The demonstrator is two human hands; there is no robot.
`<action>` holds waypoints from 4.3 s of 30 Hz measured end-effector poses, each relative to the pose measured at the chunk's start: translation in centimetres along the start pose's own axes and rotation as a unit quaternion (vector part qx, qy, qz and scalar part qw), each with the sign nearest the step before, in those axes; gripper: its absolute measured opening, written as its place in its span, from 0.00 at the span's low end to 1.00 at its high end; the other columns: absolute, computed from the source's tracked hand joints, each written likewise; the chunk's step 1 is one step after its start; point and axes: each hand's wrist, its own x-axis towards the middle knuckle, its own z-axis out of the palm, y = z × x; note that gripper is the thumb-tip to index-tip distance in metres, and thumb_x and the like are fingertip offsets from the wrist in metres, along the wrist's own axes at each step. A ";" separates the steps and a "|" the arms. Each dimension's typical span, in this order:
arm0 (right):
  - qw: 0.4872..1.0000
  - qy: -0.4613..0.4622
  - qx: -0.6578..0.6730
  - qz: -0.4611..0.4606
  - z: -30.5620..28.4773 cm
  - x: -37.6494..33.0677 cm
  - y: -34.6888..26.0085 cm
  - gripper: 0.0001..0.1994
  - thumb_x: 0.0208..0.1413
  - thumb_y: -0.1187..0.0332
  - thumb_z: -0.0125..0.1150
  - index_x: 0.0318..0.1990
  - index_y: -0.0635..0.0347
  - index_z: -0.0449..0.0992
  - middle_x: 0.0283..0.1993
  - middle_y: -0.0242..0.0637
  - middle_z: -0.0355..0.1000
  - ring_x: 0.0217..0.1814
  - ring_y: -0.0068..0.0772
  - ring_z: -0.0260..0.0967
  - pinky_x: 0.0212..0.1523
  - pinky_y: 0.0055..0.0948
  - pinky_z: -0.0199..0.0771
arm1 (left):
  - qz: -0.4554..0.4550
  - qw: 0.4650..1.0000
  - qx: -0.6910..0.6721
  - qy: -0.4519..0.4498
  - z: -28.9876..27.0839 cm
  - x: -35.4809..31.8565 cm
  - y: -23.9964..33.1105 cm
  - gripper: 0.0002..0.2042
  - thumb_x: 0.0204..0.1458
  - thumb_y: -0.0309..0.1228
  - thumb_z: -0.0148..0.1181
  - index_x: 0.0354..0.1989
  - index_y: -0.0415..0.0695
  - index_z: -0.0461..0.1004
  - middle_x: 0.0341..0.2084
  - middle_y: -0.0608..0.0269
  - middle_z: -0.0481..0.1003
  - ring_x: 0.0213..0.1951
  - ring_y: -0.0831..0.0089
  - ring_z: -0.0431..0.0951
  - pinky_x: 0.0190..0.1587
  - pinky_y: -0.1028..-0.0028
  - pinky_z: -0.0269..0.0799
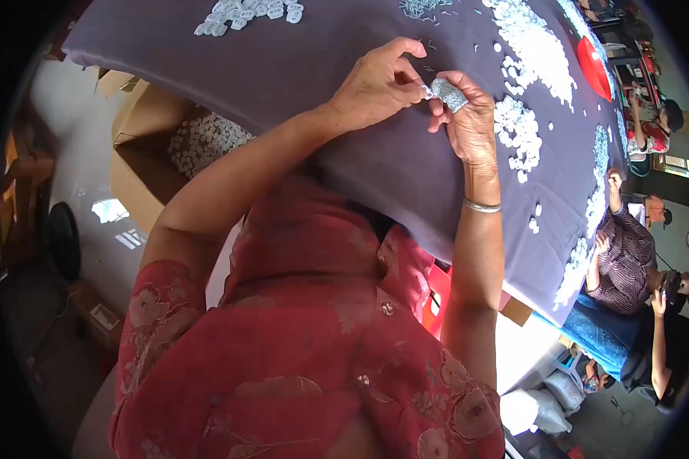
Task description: The person sorts small white plastic components by hand on a cloth-covered table.
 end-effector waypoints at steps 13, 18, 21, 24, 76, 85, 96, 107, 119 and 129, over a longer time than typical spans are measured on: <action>0.993 0.033 -0.116 -0.005 1.2 -0.2 -0.4 0.06 0.53 0.76 0.54 0.38 0.66 0.73 0.27 0.31 0.69 0.23 0.16 0.65 0.17 0.17 0.74 | 0.024 0.999 -0.020 0.025 0.2 0.0 -0.7 0.21 0.45 0.21 0.58 0.50 0.40 0.62 0.25 0.63 0.74 0.27 0.80 0.72 0.31 0.80 0.69; 0.988 0.037 -0.147 0.007 1.7 -0.1 -0.8 0.04 0.52 0.79 0.54 0.35 0.66 0.73 0.26 0.31 0.69 0.22 0.15 0.64 0.17 0.17 0.73 | 0.014 1.000 0.002 0.009 0.0 0.0 -0.3 0.22 0.44 0.20 0.57 0.50 0.38 0.61 0.26 0.59 0.75 0.28 0.77 0.74 0.32 0.78 0.70; 0.986 0.037 -0.161 0.006 1.8 0.0 -1.1 0.05 0.51 0.80 0.52 0.36 0.67 0.72 0.26 0.31 0.69 0.22 0.15 0.65 0.16 0.18 0.73 | 0.015 1.000 -0.027 0.004 0.0 0.0 -0.3 0.21 0.45 0.20 0.57 0.50 0.38 0.61 0.26 0.60 0.75 0.27 0.79 0.73 0.31 0.79 0.69; 0.987 0.040 -0.158 0.002 1.7 0.0 -1.0 0.06 0.51 0.82 0.51 0.36 0.68 0.72 0.28 0.33 0.69 0.22 0.16 0.65 0.16 0.18 0.73 | 0.009 0.999 -0.032 0.007 0.2 0.0 0.1 0.21 0.45 0.20 0.57 0.50 0.38 0.61 0.26 0.61 0.74 0.27 0.79 0.72 0.30 0.80 0.69; 0.745 0.101 -0.647 -0.129 -8.0 -1.2 -3.8 0.07 0.47 0.78 0.53 0.35 0.62 0.74 0.32 0.42 0.71 0.33 0.40 0.70 0.35 0.34 0.70 | -0.029 0.998 -0.051 0.006 0.1 -0.1 0.5 0.19 0.46 0.22 0.57 0.48 0.38 0.62 0.27 0.62 0.74 0.28 0.79 0.72 0.32 0.78 0.70; 0.991 0.071 -0.114 0.015 -1.2 -0.4 -2.9 0.10 0.52 0.81 0.53 0.43 0.66 0.72 0.41 0.37 0.71 0.39 0.26 0.70 0.37 0.21 0.74 | -0.017 0.999 -0.051 0.007 0.3 0.0 0.3 0.19 0.46 0.22 0.58 0.48 0.40 0.63 0.26 0.63 0.73 0.30 0.79 0.73 0.33 0.78 0.70; 0.997 0.073 -0.035 -0.012 0.1 0.0 -1.5 0.08 0.51 0.77 0.57 0.40 0.66 0.73 0.36 0.40 0.73 0.31 0.24 0.70 0.34 0.20 0.73 | -0.013 0.998 -0.052 0.018 0.2 -0.1 0.6 0.19 0.45 0.21 0.57 0.48 0.37 0.63 0.24 0.63 0.74 0.26 0.79 0.72 0.30 0.79 0.70; 0.992 0.081 -0.085 -0.037 0.3 -0.1 -1.3 0.08 0.50 0.82 0.55 0.38 0.67 0.75 0.34 0.36 0.73 0.30 0.19 0.68 0.32 0.16 0.71 | -0.011 0.999 -0.043 0.014 0.1 -0.1 0.5 0.19 0.45 0.21 0.57 0.48 0.37 0.63 0.24 0.63 0.74 0.26 0.79 0.72 0.30 0.79 0.70; 0.981 0.074 -0.174 -0.034 0.8 -0.2 -1.3 0.10 0.48 0.84 0.55 0.38 0.65 0.76 0.35 0.31 0.73 0.34 0.17 0.68 0.34 0.15 0.71 | -0.006 0.999 -0.031 0.022 0.2 -0.1 0.3 0.19 0.45 0.22 0.58 0.47 0.37 0.64 0.24 0.63 0.75 0.26 0.79 0.73 0.31 0.79 0.70; 0.977 0.034 -0.203 -0.063 0.4 -0.1 -0.6 0.09 0.50 0.80 0.57 0.40 0.63 0.76 0.35 0.31 0.73 0.34 0.18 0.68 0.34 0.16 0.72 | -0.018 0.999 -0.032 0.012 -0.1 0.1 0.0 0.21 0.46 0.22 0.58 0.49 0.37 0.61 0.27 0.60 0.75 0.28 0.78 0.74 0.32 0.79 0.72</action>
